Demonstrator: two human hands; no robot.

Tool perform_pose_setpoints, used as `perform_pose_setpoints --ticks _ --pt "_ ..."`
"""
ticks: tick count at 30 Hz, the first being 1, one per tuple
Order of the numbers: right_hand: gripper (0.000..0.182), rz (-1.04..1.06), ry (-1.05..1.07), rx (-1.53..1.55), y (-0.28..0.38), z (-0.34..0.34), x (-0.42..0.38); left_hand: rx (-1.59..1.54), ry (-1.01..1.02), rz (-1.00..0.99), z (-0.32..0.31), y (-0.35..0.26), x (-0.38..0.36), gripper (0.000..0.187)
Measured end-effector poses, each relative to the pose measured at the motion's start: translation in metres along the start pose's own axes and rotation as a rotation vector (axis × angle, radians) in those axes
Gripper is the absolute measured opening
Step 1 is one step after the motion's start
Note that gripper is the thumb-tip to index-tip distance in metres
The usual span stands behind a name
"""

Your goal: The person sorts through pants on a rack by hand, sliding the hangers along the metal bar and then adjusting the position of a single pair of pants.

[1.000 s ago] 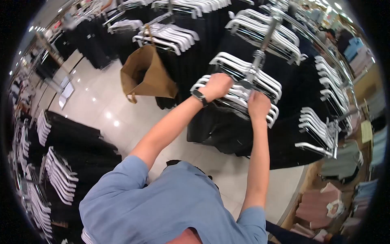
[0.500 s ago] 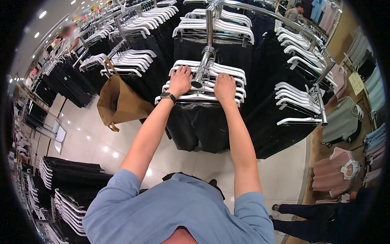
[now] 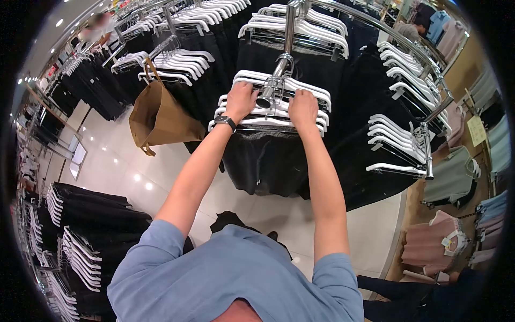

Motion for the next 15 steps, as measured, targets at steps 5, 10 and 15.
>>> perform_pose_setpoints --ticks 5,10,15 --pt "0.024 0.038 -0.002 -0.057 -0.008 -0.019 0.009 0.234 -0.006 -0.103 -0.030 0.006 0.010 0.043" --pt "0.026 0.055 -0.016 -0.074 -0.003 -0.018 0.006 0.248 0.028 -0.111 -0.033 0.006 0.015 0.051" --pt "0.024 0.091 -0.064 -0.086 0.010 -0.004 -0.005 0.172 0.095 -0.125 -0.035 0.006 0.016 0.047"
Point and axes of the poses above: each hand's wrist, its own x-axis towards the middle knuckle, its own z-axis out of the back of the hand, y = z × x, the point moved 7 cm from there along x, towards the middle knuckle, and after that the axes turned 14 degrees about z, right-handed, at the moved point
